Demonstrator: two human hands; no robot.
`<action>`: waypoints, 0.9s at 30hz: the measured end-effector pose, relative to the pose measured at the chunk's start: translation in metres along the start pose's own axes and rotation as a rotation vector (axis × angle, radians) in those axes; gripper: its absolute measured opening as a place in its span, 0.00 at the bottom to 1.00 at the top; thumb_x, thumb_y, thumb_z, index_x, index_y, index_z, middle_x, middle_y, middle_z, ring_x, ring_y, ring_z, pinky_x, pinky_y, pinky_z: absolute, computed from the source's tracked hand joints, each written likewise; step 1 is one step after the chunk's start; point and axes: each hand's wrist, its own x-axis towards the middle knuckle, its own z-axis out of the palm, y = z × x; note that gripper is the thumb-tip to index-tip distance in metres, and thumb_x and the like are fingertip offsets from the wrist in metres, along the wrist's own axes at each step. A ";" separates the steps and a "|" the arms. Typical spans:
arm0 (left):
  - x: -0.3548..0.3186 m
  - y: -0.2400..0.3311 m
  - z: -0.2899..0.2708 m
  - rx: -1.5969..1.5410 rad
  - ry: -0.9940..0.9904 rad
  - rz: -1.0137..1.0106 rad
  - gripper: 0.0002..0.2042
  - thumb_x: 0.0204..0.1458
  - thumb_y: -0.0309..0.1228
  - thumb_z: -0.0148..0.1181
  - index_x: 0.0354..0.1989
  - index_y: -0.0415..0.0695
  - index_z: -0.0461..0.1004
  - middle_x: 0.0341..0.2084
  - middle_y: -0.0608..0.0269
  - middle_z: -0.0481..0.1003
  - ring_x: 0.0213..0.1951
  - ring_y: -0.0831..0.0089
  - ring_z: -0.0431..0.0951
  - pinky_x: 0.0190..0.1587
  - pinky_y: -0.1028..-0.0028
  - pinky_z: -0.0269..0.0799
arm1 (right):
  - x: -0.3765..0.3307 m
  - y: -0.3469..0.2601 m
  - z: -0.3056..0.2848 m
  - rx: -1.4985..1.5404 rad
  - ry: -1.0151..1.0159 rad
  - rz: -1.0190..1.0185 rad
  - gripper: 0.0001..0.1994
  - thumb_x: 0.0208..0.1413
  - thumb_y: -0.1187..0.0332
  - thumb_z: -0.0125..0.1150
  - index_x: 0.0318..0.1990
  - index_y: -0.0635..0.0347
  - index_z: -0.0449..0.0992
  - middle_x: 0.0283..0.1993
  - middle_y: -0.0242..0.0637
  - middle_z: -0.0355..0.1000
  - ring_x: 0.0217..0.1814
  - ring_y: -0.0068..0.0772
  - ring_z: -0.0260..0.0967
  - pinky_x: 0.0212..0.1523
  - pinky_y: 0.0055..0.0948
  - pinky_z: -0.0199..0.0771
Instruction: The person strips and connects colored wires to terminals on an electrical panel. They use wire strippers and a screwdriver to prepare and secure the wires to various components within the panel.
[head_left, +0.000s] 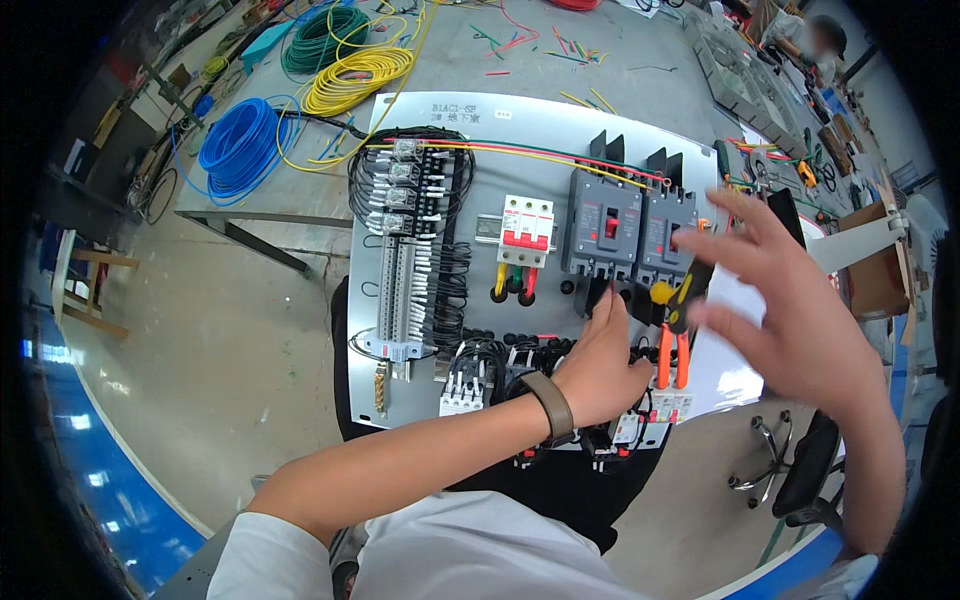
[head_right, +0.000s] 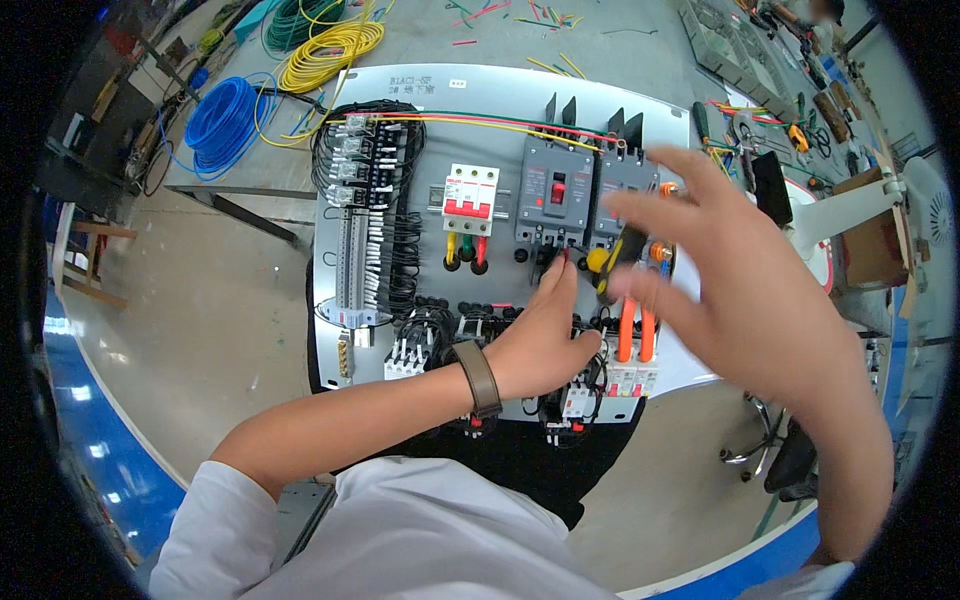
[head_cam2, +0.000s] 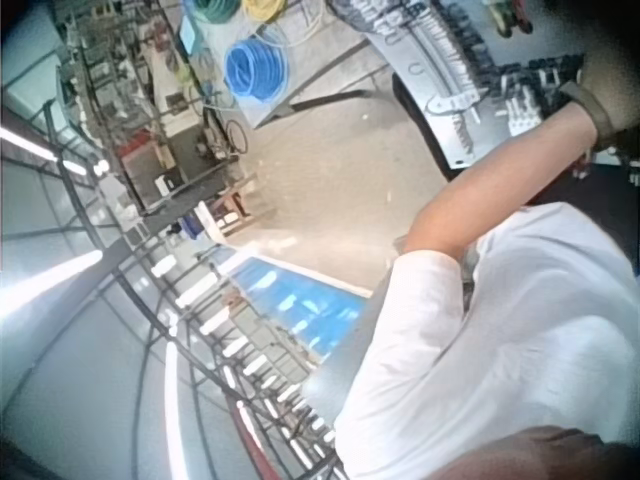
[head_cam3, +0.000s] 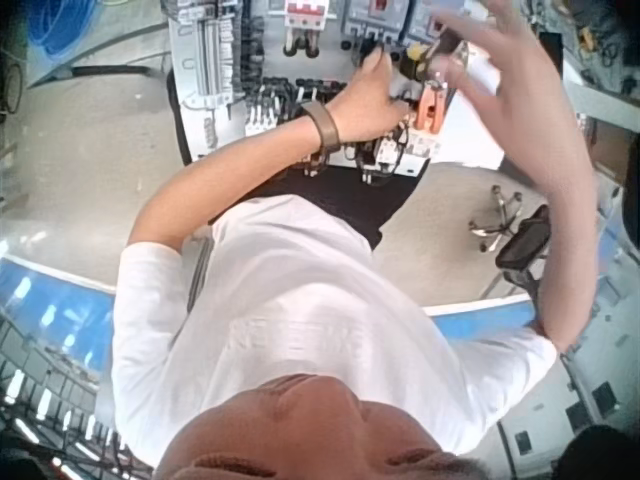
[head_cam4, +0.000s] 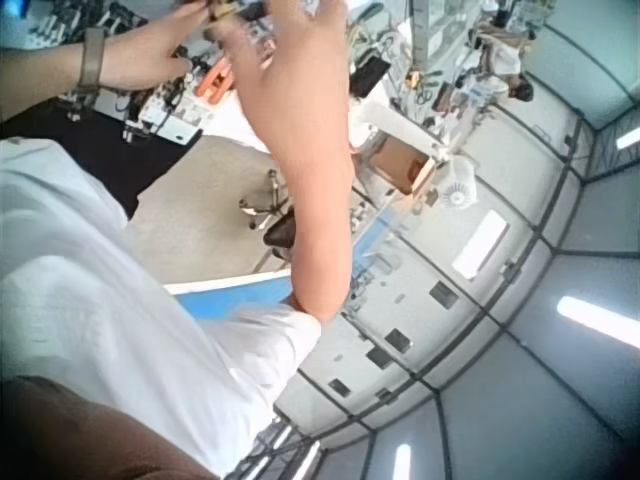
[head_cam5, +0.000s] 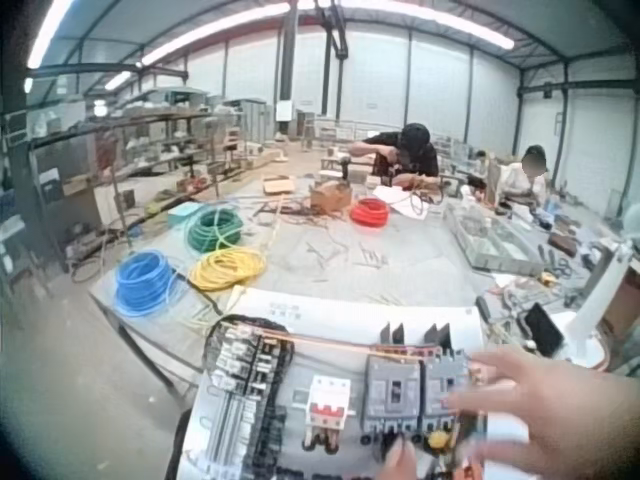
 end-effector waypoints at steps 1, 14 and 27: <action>-0.001 0.000 -0.001 0.020 0.002 -0.003 0.45 0.56 0.32 0.58 0.71 0.15 0.36 0.72 0.19 0.41 0.76 0.33 0.43 0.77 0.57 0.45 | -0.001 -0.005 -0.004 -0.176 -0.001 -0.143 0.19 0.53 0.69 0.70 0.53 0.59 0.78 0.54 0.41 0.72 0.61 0.46 0.71 0.57 0.46 0.74; -0.002 -0.003 -0.002 0.022 0.035 0.070 0.46 0.57 0.30 0.60 0.72 0.17 0.35 0.73 0.21 0.42 0.75 0.36 0.47 0.77 0.60 0.47 | 0.005 -0.013 -0.008 0.124 -0.174 0.067 0.14 0.59 0.72 0.61 0.53 0.64 0.77 0.35 0.44 0.78 0.42 0.45 0.78 0.46 0.36 0.78; 0.002 -0.017 0.002 -0.083 0.058 0.087 0.45 0.56 0.34 0.61 0.72 0.18 0.40 0.71 0.20 0.48 0.72 0.36 0.54 0.74 0.60 0.54 | 0.025 -0.023 0.009 -0.235 -0.131 -0.191 0.27 0.55 0.67 0.65 0.59 0.72 0.67 0.30 0.48 0.75 0.34 0.54 0.77 0.36 0.47 0.77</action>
